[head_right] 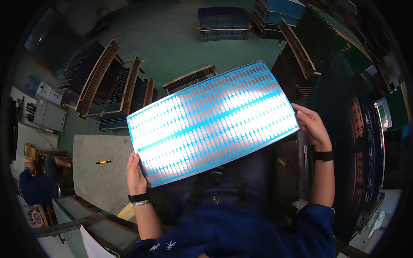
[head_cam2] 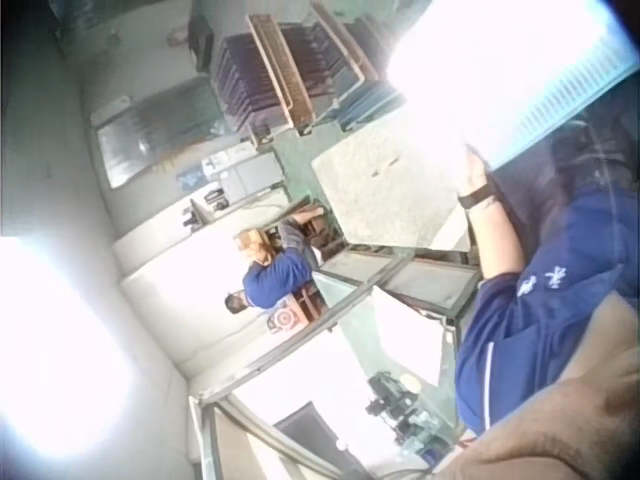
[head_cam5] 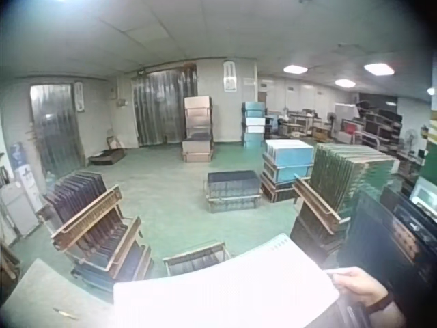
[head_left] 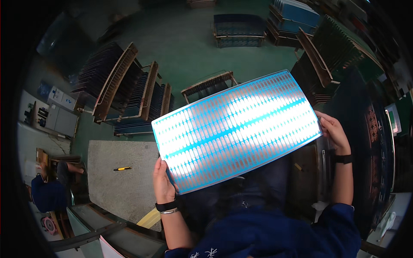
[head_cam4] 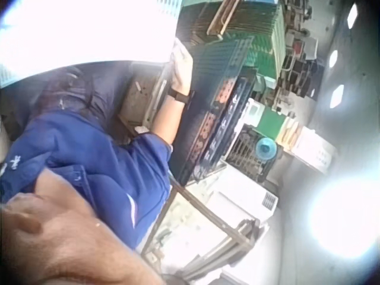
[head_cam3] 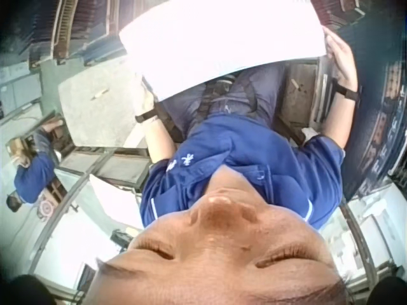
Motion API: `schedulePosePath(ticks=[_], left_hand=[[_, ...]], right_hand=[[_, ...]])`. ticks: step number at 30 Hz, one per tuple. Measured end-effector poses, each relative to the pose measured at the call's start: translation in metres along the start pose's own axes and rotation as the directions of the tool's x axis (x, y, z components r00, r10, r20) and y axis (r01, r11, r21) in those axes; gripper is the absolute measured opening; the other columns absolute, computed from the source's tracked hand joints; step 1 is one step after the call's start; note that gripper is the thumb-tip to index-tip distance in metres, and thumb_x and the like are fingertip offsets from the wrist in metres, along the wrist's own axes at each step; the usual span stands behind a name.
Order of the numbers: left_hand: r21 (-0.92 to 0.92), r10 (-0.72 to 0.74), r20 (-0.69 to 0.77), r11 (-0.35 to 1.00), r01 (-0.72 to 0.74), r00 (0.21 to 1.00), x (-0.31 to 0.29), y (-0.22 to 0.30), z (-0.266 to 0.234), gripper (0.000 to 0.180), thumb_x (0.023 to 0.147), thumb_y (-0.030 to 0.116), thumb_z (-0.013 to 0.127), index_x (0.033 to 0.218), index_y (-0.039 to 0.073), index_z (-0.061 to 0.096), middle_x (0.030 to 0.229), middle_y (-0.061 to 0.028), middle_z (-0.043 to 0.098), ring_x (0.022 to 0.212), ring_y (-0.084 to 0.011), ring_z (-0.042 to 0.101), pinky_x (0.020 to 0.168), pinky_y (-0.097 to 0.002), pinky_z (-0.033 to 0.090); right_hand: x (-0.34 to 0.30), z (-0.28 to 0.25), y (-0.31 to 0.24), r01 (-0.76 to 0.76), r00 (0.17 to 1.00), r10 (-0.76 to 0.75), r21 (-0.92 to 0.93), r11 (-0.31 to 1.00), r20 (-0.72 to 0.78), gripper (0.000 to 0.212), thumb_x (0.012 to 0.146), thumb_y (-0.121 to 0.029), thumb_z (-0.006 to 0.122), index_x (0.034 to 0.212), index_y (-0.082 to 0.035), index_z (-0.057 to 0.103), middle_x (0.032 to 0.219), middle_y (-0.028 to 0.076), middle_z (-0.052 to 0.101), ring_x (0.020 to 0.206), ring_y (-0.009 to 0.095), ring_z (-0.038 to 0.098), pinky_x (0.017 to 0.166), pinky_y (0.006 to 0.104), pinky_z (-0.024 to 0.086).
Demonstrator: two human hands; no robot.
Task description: The recorder is inspecting blue circuit board sheets, sorting them into a rack, and filling out a production log.
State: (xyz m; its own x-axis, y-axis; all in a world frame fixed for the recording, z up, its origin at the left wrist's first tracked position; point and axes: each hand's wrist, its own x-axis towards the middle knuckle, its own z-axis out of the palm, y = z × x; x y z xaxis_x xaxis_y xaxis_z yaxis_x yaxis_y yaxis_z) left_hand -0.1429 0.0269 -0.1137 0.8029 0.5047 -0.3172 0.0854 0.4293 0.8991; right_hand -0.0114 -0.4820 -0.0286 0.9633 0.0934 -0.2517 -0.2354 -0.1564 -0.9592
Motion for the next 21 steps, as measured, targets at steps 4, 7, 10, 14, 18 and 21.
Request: schedulePosePath(ticks=[4, 7, 10, 14, 18, 21], left_hand=[[-0.135, -0.105, 0.188, 0.982, 0.131, 0.976, 0.004, -0.001, 0.028, 0.034, 0.097, 0.012, 0.043, 0.128, -0.004, 0.042, 0.117, -0.0124, 0.057, 0.105, -0.0171, 0.056, 0.088, -0.0306, 0.048], [-0.120, -0.135, 0.195, 0.980, 0.160, 0.971, 0.002, -0.003, 0.056, 0.035, 0.097, 0.012, 0.043, 0.128, -0.004, 0.042, 0.117, -0.0124, 0.057, 0.106, -0.0171, 0.056, 0.089, -0.0310, 0.048], [-0.104, -0.126, 0.183, 0.984, 0.146, 0.975, 0.007, -0.010, 0.066, 0.035, 0.098, 0.012, 0.041, 0.129, -0.003, 0.041, 0.120, -0.0128, 0.056, 0.109, -0.0181, 0.055, 0.090, -0.0315, 0.047], [-0.043, -0.102, 0.144, 0.993, 0.109, 0.984, 0.011, -0.006, 0.073, 0.035, 0.098, 0.012, 0.040, 0.130, -0.001, 0.040, 0.121, -0.0127, 0.055, 0.111, -0.0185, 0.054, 0.092, -0.0322, 0.046], [-0.036, -0.072, 0.116, 0.996, 0.076, 0.991, 0.012, 0.000, 0.070, 0.033, 0.097, 0.012, 0.044, 0.126, -0.003, 0.045, 0.116, -0.0121, 0.058, 0.105, -0.0154, 0.057, 0.088, -0.0293, 0.048], [-0.026, -0.040, 0.107, 0.999, 0.043, 0.993, 0.011, 0.007, 0.058, 0.032, 0.097, 0.012, 0.044, 0.125, -0.002, 0.046, 0.114, -0.0116, 0.060, 0.102, -0.0152, 0.059, 0.086, -0.0294, 0.049]], right_hand=[[0.009, -0.039, 0.004, -0.069, 0.997, 0.071, 0.114, 0.991, -0.009, 0.042, 0.095, -0.019, 0.050, 0.130, 0.002, 0.046, 0.071, -0.003, 0.053, 0.059, 0.001, 0.048, 0.052, 0.0140, 0.041], [0.010, -0.058, 0.010, -0.081, 0.991, 0.093, 0.121, 0.989, -0.094, 0.042, 0.095, -0.019, 0.049, 0.131, 0.002, 0.044, 0.081, 0.004, 0.062, 0.067, 0.006, 0.059, 0.060, 0.0172, 0.050], [0.007, -0.064, 0.016, -0.036, 0.974, 0.056, 0.095, 0.995, -0.220, 0.043, 0.095, -0.020, 0.048, 0.132, 0.002, 0.042, 0.091, 0.009, 0.067, 0.073, 0.010, 0.065, 0.064, 0.0197, 0.055], [0.010, -0.074, 0.029, 0.021, 0.978, 0.000, 0.100, 0.995, -0.208, 0.041, 0.095, -0.019, 0.050, 0.129, 0.002, 0.046, 0.091, 0.007, 0.067, 0.072, 0.007, 0.063, 0.061, 0.0162, 0.052], [0.020, -0.046, 0.036, 0.047, 0.975, -0.035, 0.050, 0.998, -0.219, 0.035, 0.094, -0.019, 0.051, 0.123, 0.002, 0.053, 0.088, 0.005, 0.066, 0.072, 0.006, 0.061, 0.061, 0.0178, 0.050], [0.024, -0.028, 0.039, 0.037, 0.968, -0.029, 0.027, 0.999, -0.251, 0.033, 0.094, -0.018, 0.051, 0.120, 0.002, 0.056, 0.088, 0.005, 0.066, 0.074, 0.008, 0.061, 0.066, 0.0204, 0.050]])
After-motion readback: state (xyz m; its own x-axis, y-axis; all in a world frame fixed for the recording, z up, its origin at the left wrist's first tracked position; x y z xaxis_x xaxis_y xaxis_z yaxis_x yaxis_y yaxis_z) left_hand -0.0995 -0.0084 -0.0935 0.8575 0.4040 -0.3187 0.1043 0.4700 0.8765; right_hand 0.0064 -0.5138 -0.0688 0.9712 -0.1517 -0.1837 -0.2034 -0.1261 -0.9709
